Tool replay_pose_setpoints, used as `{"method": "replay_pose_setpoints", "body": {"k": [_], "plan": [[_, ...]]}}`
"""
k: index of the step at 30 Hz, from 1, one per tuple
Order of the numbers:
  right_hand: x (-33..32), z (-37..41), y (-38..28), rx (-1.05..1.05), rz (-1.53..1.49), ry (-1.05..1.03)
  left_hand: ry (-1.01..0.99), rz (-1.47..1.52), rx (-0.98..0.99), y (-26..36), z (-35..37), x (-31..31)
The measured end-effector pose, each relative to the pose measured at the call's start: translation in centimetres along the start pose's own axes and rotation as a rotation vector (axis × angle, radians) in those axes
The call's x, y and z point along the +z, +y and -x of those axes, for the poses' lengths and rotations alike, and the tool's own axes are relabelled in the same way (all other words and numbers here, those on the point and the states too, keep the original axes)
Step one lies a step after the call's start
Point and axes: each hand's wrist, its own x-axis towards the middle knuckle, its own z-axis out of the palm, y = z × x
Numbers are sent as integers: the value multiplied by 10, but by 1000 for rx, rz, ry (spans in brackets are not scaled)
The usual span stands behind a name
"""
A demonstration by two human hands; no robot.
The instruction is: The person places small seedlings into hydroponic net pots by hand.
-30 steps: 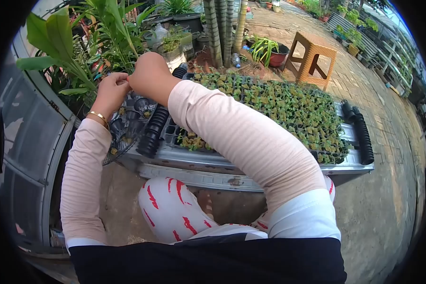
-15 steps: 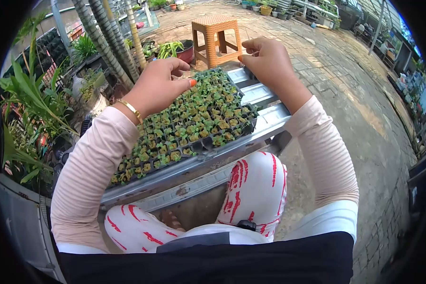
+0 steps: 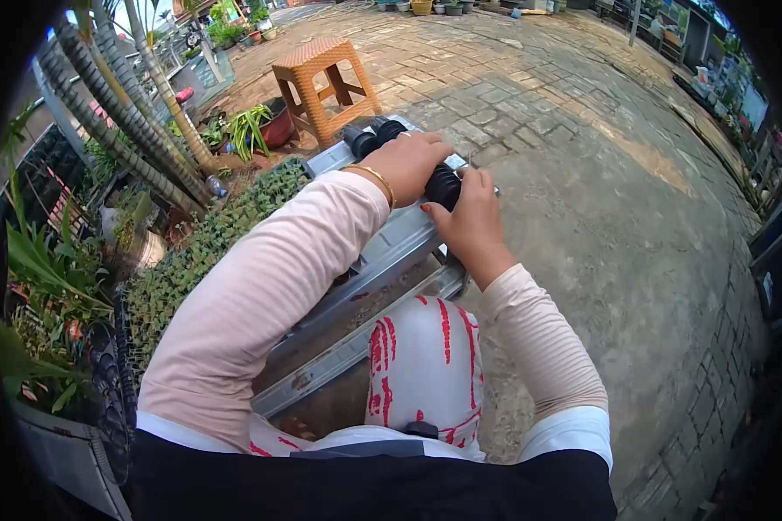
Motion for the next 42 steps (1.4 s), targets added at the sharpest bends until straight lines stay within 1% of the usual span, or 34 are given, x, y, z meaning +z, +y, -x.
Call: {"method": "replay_pose_setpoints", "body": {"k": [2,3,5,6,8,9,10,11,12,13,17,20,21,23,24,25,27,28,29,31,32,33,35,36,37,39,40,42], "plan": [[8,4,8,-56,-48,84,60,-77,206,-7,-7,20],[8,5,9,-51,-51,85,55,-79,208,-5,-10,20],[9,8,11,-107,-98,110,-162,89,104,-2,-13,19],[13,9,13,-109,-111,102,-266,133,40,-1,-9,7],[15,14,17,-233,-144,206,-274,149,12,-4,-9,8],[15,15,18,-238,-153,201,-279,170,-6,-6,-9,11],[13,16,19,-306,-148,215,-250,174,27,-7,-8,13],[11,18,19,-373,-143,229,-248,174,17,-8,-7,16],[8,20,19,-384,-116,236,-245,177,23,-7,-6,15],[4,22,19,-386,-119,235,-240,178,31,-6,-5,13],[-21,36,19,-347,-93,234,-330,125,-22,-1,-5,8],[-42,43,21,-173,-202,244,-357,105,-57,8,2,-8],[-46,42,21,-178,-200,242,-352,107,-59,7,4,-10],[-51,40,19,-41,-498,313,-241,41,18,5,8,-15],[-55,38,16,-17,-577,286,-210,81,37,3,10,-21],[-58,34,9,-23,-579,280,-205,82,31,2,13,-28],[-62,26,-11,129,-966,200,-184,357,12,-2,23,-45],[-62,22,-23,94,-988,182,-144,451,2,-2,32,-56],[-60,17,-35,87,-995,167,-167,544,8,-5,40,-69],[-52,7,-61,-35,-1101,81,-76,820,0,-12,61,-81],[-47,4,-74,-47,-1117,44,-188,1065,59,-21,66,-83],[-41,1,-87,-55,-1131,22,-171,1059,38,-21,80,-92],[-28,-2,-115,-165,-1143,-68,73,1379,-238,-12,118,-116],[-22,-2,-129,-201,-1171,-118,164,1312,-330,-15,131,-119],[-17,-2,-142,-246,-1137,-178,188,1304,-351,-16,147,-123],[-3,3,-171,-361,-1180,-236,340,1428,-399,-18,182,-134],[1,4,-185,-397,-1164,-292,411,1340,-467,-22,199,-139],[5,8,-212,-458,-1146,-352,545,1332,-530,-28,240,-158]]}}
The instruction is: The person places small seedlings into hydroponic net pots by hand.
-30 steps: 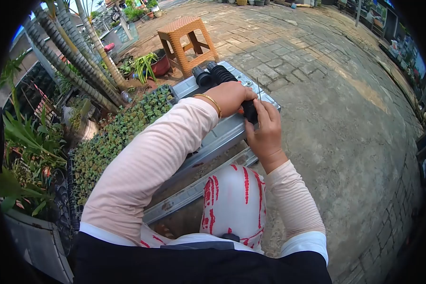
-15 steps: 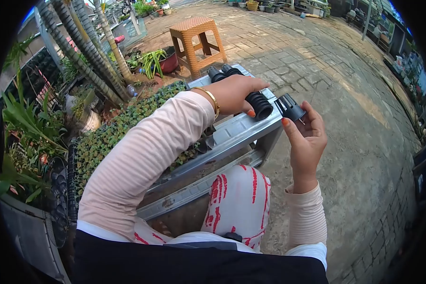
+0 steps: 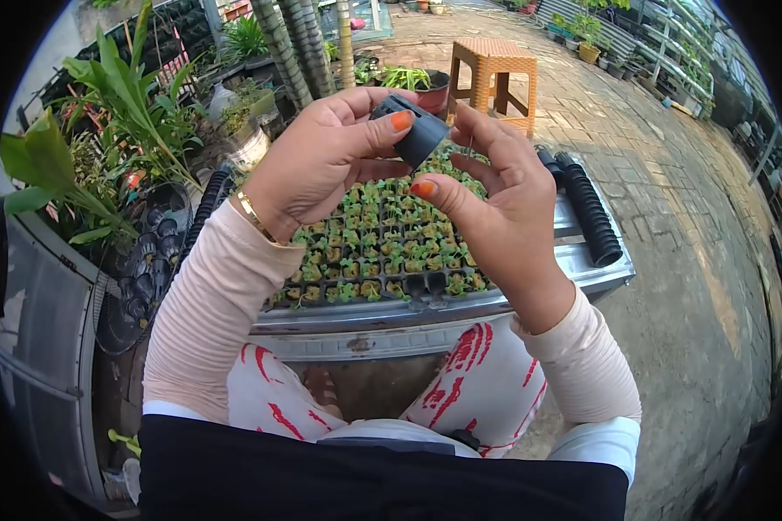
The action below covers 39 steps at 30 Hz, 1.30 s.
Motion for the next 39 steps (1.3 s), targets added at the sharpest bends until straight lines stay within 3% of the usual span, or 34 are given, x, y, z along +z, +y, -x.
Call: {"method": "replay_pose_setpoints", "body": {"k": [3,5,7,11,13,14,18,21,25,27,28,30,34,39], "plan": [[37,-22,-12,-65,-9,-78,195,-56,97,27,42,-59],[55,-36,-23,-3,237,-246,339,-120,190,36,70,-101],[88,-50,-16,-43,132,-236,485,-171,197,49,97,-133],[153,-83,-17,145,282,-495,716,-201,126,43,130,-186],[187,-93,0,-78,487,-557,781,-152,45,39,142,-199],[201,-97,10,-225,572,-559,776,-159,13,36,147,-209],[245,-107,36,-479,868,-676,717,-30,-78,32,165,-240],[263,-112,60,-578,907,-731,837,-70,-81,29,161,-242],[279,-117,87,-634,1009,-705,788,-406,-243,10,148,-260],[282,-119,94,-640,1030,-701,730,-828,-206,-7,138,-274],[283,-119,97,-635,1044,-719,727,-825,-208,-16,134,-278],[285,-120,104,-624,1062,-737,630,-1175,-39,-25,126,-280],[289,-122,112,-609,1145,-794,517,-1284,-211,-23,107,-274],[289,-118,122,-632,1064,-757,442,-1464,-231,-37,91,-280]]}}
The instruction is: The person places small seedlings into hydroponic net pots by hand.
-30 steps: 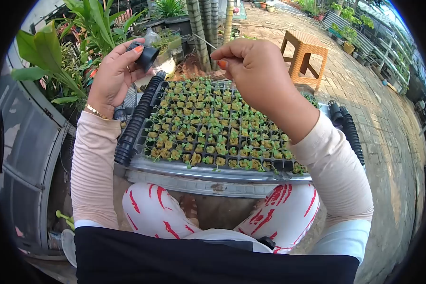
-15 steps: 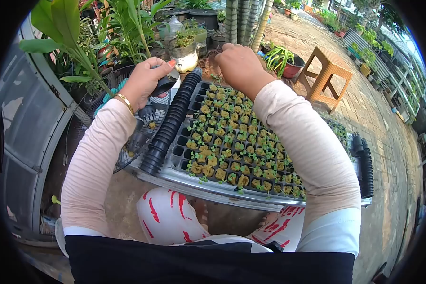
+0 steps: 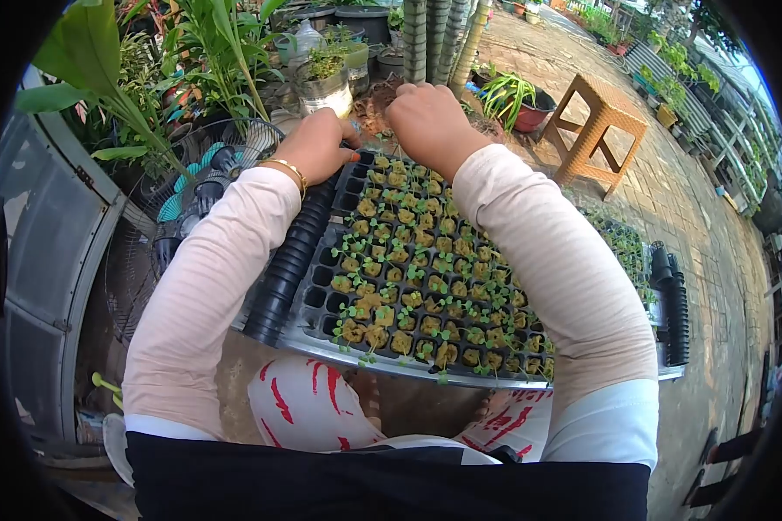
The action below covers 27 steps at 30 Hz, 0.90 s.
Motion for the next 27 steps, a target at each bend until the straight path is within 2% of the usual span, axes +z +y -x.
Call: {"method": "replay_pose_setpoints", "body": {"k": [8,9,11,12,14,21,23,27], "plan": [[15,3,-4,21,-72,-72,-9,-8,52,3,-10,12],[17,2,-6,23,-73,-72,-74,-38,51,5,-12,10],[20,1,-8,160,-96,-238,-140,-70,51,7,-14,10],[19,0,-9,162,-98,-237,-156,-58,61,7,-14,12],[16,-1,-9,353,-227,-360,-173,-47,72,7,-15,13],[28,0,2,507,-288,-324,-112,64,54,3,-15,15],[19,-2,2,553,-378,-427,-96,75,46,4,-15,14],[17,0,1,588,-395,-424,-97,111,30,6,-14,15]]}}
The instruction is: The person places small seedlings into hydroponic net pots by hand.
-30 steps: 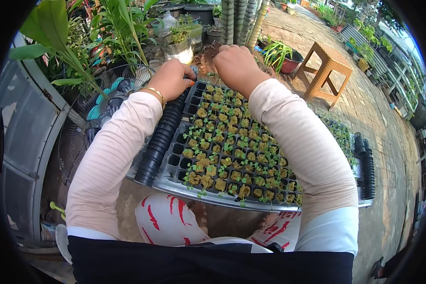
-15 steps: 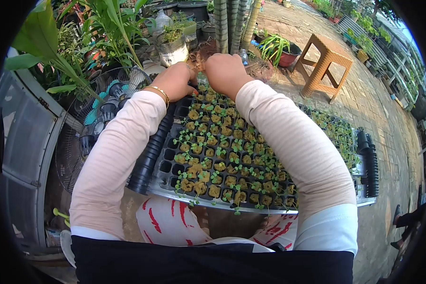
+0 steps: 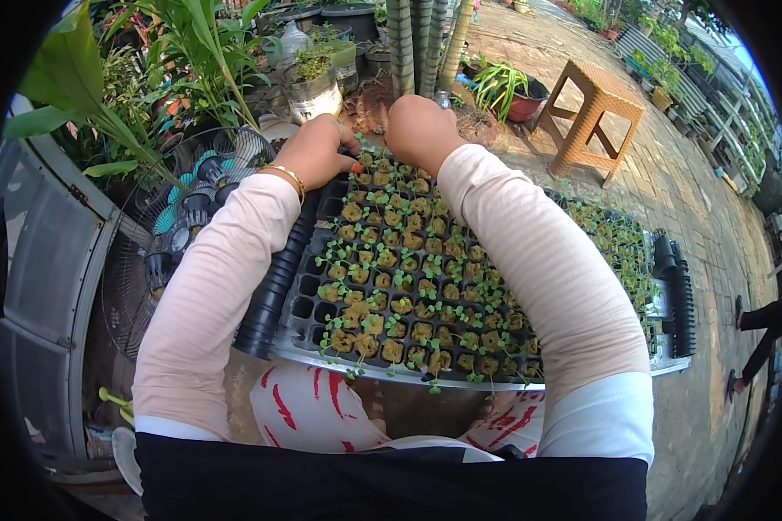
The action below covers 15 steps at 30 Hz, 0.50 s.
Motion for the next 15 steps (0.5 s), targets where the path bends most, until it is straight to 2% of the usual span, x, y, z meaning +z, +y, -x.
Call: {"method": "replay_pose_setpoints", "body": {"k": [2,6,8,11,15], "plan": [[6,1,2,8,-1,157,0,1,-4,0,1,1],[6,-4,7,22,-36,160,21,2,-8,1,2,1],[-3,-3,6,67,-79,9,24,-18,-11,1,1,1],[-1,-5,9,86,-130,45,23,-12,1,-3,-2,4],[-7,-1,4,64,-107,65,117,44,45,-6,-3,-2]]}}
